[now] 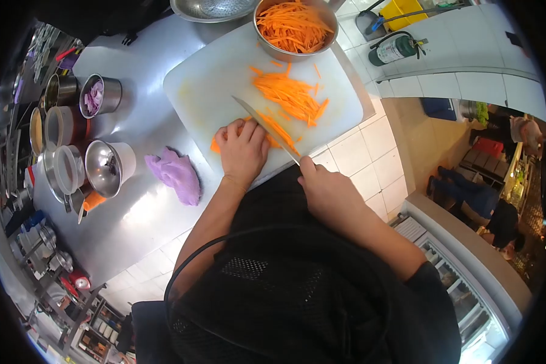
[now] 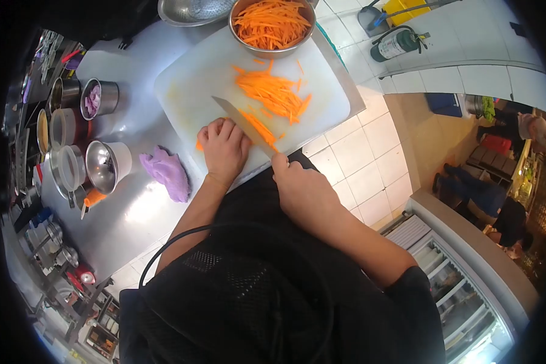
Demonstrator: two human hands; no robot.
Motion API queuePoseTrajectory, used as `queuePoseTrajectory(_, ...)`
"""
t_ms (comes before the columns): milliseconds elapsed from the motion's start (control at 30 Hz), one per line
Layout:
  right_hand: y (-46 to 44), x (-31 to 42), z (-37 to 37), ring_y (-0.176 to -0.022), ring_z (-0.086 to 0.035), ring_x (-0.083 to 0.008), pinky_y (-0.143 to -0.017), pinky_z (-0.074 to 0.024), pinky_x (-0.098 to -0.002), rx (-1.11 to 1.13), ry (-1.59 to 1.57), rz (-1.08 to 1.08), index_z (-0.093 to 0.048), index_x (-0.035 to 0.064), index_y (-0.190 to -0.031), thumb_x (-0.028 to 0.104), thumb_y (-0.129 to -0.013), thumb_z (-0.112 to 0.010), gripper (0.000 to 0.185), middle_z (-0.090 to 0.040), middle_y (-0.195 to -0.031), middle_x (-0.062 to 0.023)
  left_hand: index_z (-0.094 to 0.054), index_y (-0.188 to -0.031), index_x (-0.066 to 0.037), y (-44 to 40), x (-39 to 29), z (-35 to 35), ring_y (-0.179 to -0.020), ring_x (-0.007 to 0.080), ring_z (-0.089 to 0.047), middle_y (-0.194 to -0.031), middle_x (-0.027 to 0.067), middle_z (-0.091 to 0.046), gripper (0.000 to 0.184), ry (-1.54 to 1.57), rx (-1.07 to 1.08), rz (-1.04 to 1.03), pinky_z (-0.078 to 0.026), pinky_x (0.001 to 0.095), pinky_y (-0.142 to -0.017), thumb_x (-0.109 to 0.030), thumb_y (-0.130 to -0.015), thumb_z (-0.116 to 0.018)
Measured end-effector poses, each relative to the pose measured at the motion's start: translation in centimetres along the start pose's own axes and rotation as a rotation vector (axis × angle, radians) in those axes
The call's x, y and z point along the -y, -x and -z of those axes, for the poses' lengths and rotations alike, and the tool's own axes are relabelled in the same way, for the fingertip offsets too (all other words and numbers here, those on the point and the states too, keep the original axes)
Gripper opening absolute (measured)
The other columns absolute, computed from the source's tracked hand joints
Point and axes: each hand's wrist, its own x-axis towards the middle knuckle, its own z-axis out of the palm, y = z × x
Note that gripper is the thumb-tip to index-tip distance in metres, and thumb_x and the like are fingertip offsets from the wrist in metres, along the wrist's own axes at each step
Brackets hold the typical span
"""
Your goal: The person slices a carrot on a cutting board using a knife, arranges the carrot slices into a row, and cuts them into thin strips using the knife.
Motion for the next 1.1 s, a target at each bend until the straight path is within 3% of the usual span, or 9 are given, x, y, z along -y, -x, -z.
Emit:
queuePoseTrajectory(167, -6.4, -3.3, -3.7, -0.078, -0.070, -0.0492, -0.070, -0.0568, -0.0580, -0.173, -0.129, 0.121, -0.049, -0.0013, -0.113, 0.014, -0.104, -0.052, 0.018, -0.069, -0.084, -0.0269, -0.071, -0.107, -0.015, 0.2, 0.2, -0.3, -0.114, 0.0239, -0.058, -0.115, -0.0018, -0.067, 0.026, -0.024, -0.008, -0.017, -0.039, 0.0484, -0.098, -0.019, -0.081, -0.074)
queuePoseTrajectory(267, -6.0, -1.9, -1.1, -0.079, -0.070, -0.0496, -0.070, -0.0563, -0.0594, -0.163, -0.107, 0.176, -0.048, -0.0009, -0.115, 0.016, -0.105, -0.052, 0.020, -0.070, -0.085, -0.0279, -0.070, -0.106, -0.014, -0.2, 0.1, -0.4, -0.114, 0.0242, -0.057, -0.113, -0.0014, -0.067, 0.026, -0.005, -0.030, -0.018, -0.039, 0.0488, -0.098, -0.020, -0.081, -0.074)
queuePoseTrajectory(400, -2.1, -0.9, -1.0, -0.077, -0.070, -0.0484, -0.068, -0.0565, -0.0582, -0.003, -0.092, 0.029, -0.049, -0.0012, -0.115, 0.016, -0.105, -0.052, 0.020, -0.069, -0.081, -0.0274, -0.070, -0.107, -0.014, 0.0, 0.0, -0.1, -0.114, 0.0242, -0.057, -0.110, -0.0009, -0.066, 0.027, -0.019, 0.014, 0.016, -0.039, 0.0490, -0.099, -0.020, -0.082, -0.074)
queuePoseTrajectory(467, -5.4, -3.5, -4.6, -0.077, -0.071, -0.0477, -0.068, -0.0566, -0.0578, -0.163, -0.157, 0.068, -0.049, -0.0010, -0.116, 0.015, -0.105, -0.053, 0.020, -0.069, -0.080, -0.0272, -0.070, -0.107, -0.014, 0.0, -0.1, -0.1, -0.114, 0.0242, -0.058, -0.110, -0.0007, -0.066, 0.027, -0.005, 0.001, 0.008, -0.039, 0.0490, -0.099, -0.020, -0.082, -0.074)
queuePoseTrajectory(600, -8.4, -3.0, -2.9, -0.076, -0.071, -0.0476, -0.070, -0.0560, -0.0588, -0.252, -0.119, 0.206, -0.049, -0.0009, -0.116, 0.014, -0.104, -0.053, 0.020, -0.069, -0.080, -0.0267, -0.070, -0.107, -0.014, -0.2, -0.1, -0.3, -0.114, 0.0244, -0.058, -0.110, -0.0002, -0.066, 0.026, -0.016, -0.005, -0.009, -0.039, 0.0491, -0.099, -0.020, -0.082, -0.074)
queuePoseTrajectory(700, -4.2, -0.4, 0.1, -0.079, -0.070, -0.0481, -0.073, -0.0549, -0.0599, -0.163, -0.215, 0.188, -0.050, -0.0015, -0.115, 0.013, -0.103, -0.053, 0.019, -0.070, -0.083, -0.0276, -0.069, -0.107, -0.014, 0.2, -0.1, -0.2, -0.114, 0.0241, -0.057, -0.111, -0.0005, -0.067, 0.025, -0.014, 0.020, 0.018, -0.039, 0.0491, -0.099, -0.020, -0.083, -0.073)
queuePoseTrajectory(800, -3.5, -0.7, -1.1, -0.086, -0.066, -0.0537, -0.075, -0.0516, -0.0602, 0.091, -0.231, -0.056, -0.047, -0.0039, -0.115, 0.017, -0.104, -0.057, 0.025, -0.068, -0.088, -0.0334, -0.069, -0.108, -0.014, 0.3, 0.1, -0.4, -0.114, 0.0240, -0.058, -0.112, -0.0009, -0.067, 0.025, -0.018, 0.021, 0.032, -0.039, 0.0491, -0.098, -0.019, -0.083, -0.072)
queuePoseTrajectory(967, -11.0, -5.1, -5.3, -0.090, -0.068, -0.0520, -0.080, -0.0530, -0.0597, -0.354, -0.305, 0.226, -0.056, -0.0027, -0.118, 0.016, -0.100, -0.059, 0.026, -0.070, -0.091, -0.0312, -0.069, -0.107, -0.012, -0.2, -0.3, -0.2, -0.113, 0.0258, -0.059, -0.111, 0.0018, -0.067, 0.024, 0.000, -0.032, -0.012, -0.038, 0.0476, -0.098, -0.017, -0.083, -0.072)
queuePoseTrajectory(1100, -11.3, -7.5, 0.3, -0.091, -0.067, -0.0494, -0.079, -0.0529, -0.0556, -0.223, -0.271, 0.325, -0.060, -0.0018, -0.109, 0.011, -0.098, -0.060, 0.017, -0.068, -0.093, -0.0287, -0.070, -0.111, -0.011, 0.1, -0.2, -0.2, -0.113, 0.0266, -0.059, -0.114, 0.0020, -0.068, 0.023, -0.007, -0.041, -0.001, -0.038, 0.0466, -0.100, -0.017, -0.088, -0.070)
